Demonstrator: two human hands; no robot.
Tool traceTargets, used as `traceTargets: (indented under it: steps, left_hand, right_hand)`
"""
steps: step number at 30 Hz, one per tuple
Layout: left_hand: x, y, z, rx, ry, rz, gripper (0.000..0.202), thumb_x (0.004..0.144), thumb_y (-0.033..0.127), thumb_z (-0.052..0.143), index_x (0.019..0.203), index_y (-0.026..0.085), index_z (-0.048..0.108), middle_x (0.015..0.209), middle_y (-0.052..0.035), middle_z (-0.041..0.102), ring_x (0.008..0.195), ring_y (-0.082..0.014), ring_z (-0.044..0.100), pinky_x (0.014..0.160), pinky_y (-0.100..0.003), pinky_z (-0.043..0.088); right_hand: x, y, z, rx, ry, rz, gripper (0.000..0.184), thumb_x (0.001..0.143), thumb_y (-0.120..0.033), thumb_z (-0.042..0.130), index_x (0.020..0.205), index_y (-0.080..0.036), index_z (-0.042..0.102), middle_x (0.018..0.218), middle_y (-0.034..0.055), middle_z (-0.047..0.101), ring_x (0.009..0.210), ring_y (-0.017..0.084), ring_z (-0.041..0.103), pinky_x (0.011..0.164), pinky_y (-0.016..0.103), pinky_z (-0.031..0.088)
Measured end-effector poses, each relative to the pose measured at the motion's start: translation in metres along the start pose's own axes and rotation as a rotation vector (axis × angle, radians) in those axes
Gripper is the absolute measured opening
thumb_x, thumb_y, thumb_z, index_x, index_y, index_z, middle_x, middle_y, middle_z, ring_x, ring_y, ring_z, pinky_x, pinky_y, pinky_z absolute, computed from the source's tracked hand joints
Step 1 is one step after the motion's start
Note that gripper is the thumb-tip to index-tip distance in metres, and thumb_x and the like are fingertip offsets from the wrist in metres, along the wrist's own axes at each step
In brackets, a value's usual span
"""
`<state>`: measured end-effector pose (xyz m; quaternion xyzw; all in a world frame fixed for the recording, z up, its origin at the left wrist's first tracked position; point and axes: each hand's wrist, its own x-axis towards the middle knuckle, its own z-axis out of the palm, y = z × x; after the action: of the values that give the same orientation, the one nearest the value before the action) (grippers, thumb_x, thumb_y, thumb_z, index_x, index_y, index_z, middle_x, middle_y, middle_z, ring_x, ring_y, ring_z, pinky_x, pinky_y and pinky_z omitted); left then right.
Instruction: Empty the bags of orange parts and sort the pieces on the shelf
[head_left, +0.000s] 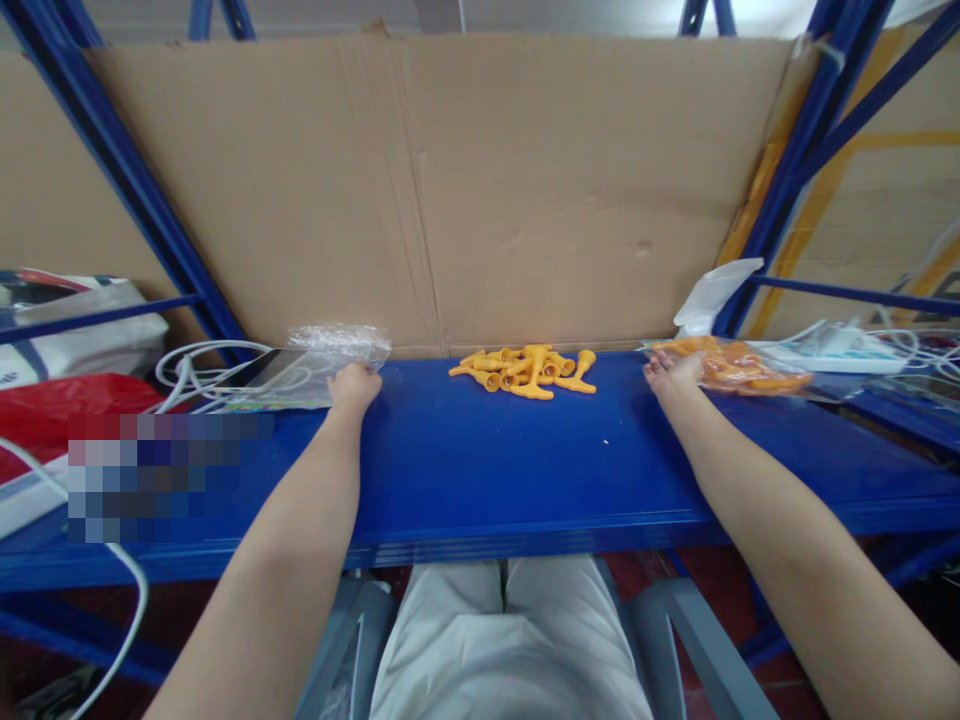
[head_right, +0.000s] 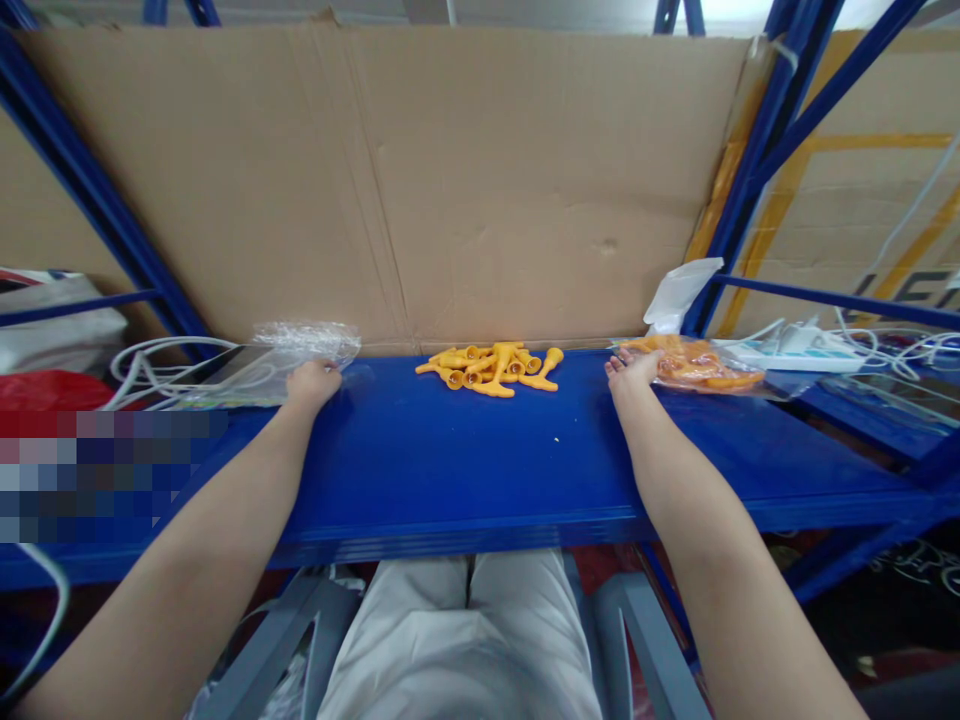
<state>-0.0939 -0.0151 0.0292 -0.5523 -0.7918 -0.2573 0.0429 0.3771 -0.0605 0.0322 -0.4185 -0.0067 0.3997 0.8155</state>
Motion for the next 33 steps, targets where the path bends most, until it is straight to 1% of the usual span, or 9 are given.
traceTargets:
  steps: [5, 10, 13, 18, 22, 24, 26, 29, 33]
  left_hand:
    - [-0.001, 0.0, -0.001, -0.002, -0.01, -0.008, 0.043, 0.081, 0.016, 0.052, 0.118, 0.01, 0.073, 0.12, -0.0204, 0.073, 0.119, -0.0371, 0.065, 0.108, -0.046, 0.045]
    - [0.0, 0.0, -0.002, -0.011, -0.022, -0.005, 0.045, 0.079, 0.015, 0.053, 0.119, 0.009, 0.073, 0.119, -0.0218, 0.073, 0.119, -0.0383, 0.065, 0.105, -0.046, 0.048]
    - [0.001, -0.001, -0.001, -0.023, -0.013, -0.006, 0.045, 0.077, 0.016, 0.055, 0.118, 0.009, 0.074, 0.119, -0.0216, 0.074, 0.119, -0.0391, 0.066, 0.103, -0.047, 0.05]
    - [0.002, -0.002, 0.0, -0.035, -0.011, -0.017, 0.044, 0.079, 0.015, 0.056, 0.119, 0.01, 0.073, 0.121, -0.0208, 0.073, 0.12, -0.038, 0.065, 0.105, -0.045, 0.05]
    - [0.001, -0.001, 0.0, -0.026, -0.017, -0.025, 0.043, 0.082, 0.014, 0.055, 0.122, 0.01, 0.071, 0.122, -0.0202, 0.073, 0.121, -0.036, 0.065, 0.104, -0.042, 0.049]
    - [0.001, -0.001, 0.0, -0.02, -0.022, -0.029, 0.043, 0.082, 0.014, 0.055, 0.122, 0.01, 0.071, 0.122, -0.0203, 0.073, 0.121, -0.0357, 0.065, 0.104, -0.042, 0.05]
    - [0.001, -0.001, 0.0, -0.021, -0.016, -0.026, 0.044, 0.081, 0.015, 0.056, 0.122, 0.011, 0.071, 0.121, -0.0203, 0.073, 0.12, -0.0364, 0.066, 0.103, -0.043, 0.05]
    - [0.001, -0.002, 0.0, -0.028, -0.015, -0.014, 0.045, 0.081, 0.016, 0.056, 0.122, 0.01, 0.071, 0.12, -0.0206, 0.073, 0.12, -0.0376, 0.065, 0.102, -0.045, 0.051]
    - [0.0, -0.002, -0.001, -0.052, -0.025, -0.02, 0.043, 0.082, 0.021, 0.058, 0.121, 0.01, 0.072, 0.121, -0.0219, 0.072, 0.121, -0.0393, 0.065, 0.102, -0.046, 0.051]
  right_hand:
    - [0.003, 0.0, -0.001, 0.015, 0.003, 0.006, 0.049, 0.106, -0.05, 0.011, 0.088, -0.027, 0.05, 0.078, -0.0017, 0.059, 0.05, 0.011, 0.048, 0.041, 0.02, 0.043]
    - [0.01, 0.001, -0.002, -0.06, -0.03, -0.048, 0.049, 0.107, -0.044, 0.01, 0.084, -0.026, 0.049, 0.075, -0.0023, 0.059, 0.045, 0.01, 0.041, 0.038, 0.019, 0.04]
    - [0.014, 0.0, -0.002, -0.1, -0.071, -0.051, 0.054, 0.107, -0.044, 0.007, 0.083, -0.024, 0.052, 0.073, -0.0014, 0.058, 0.045, 0.009, 0.041, 0.04, 0.018, 0.041]
    - [0.019, -0.001, -0.005, -0.125, -0.11, -0.004, 0.064, 0.105, -0.05, 0.001, 0.09, -0.024, 0.057, 0.078, 0.0015, 0.061, 0.054, 0.011, 0.05, 0.046, 0.02, 0.046]
    - [0.019, 0.0, -0.007, -0.098, -0.106, 0.025, 0.058, 0.106, -0.052, 0.006, 0.099, -0.026, 0.057, 0.083, 0.0004, 0.063, 0.062, 0.012, 0.056, 0.054, 0.022, 0.05]
    - [0.019, 0.0, -0.007, -0.103, -0.088, 0.025, 0.051, 0.107, -0.046, 0.011, 0.102, -0.026, 0.058, 0.084, 0.0002, 0.063, 0.062, 0.012, 0.057, 0.055, 0.022, 0.051]
    - [0.02, 0.0, -0.008, -0.118, -0.07, 0.014, 0.042, 0.106, -0.035, 0.017, 0.104, -0.026, 0.058, 0.086, -0.0001, 0.063, 0.059, 0.01, 0.055, 0.053, 0.02, 0.049]
    - [0.025, 0.0, -0.01, -0.134, -0.057, -0.022, 0.034, 0.101, -0.02, 0.026, 0.104, -0.025, 0.059, 0.084, -0.0014, 0.062, 0.055, 0.008, 0.055, 0.051, 0.018, 0.048]
    - [0.035, 0.001, -0.009, -0.136, -0.015, -0.098, 0.032, 0.098, -0.018, 0.029, 0.097, -0.022, 0.061, 0.078, -0.0012, 0.06, 0.054, 0.009, 0.058, 0.048, 0.019, 0.049]
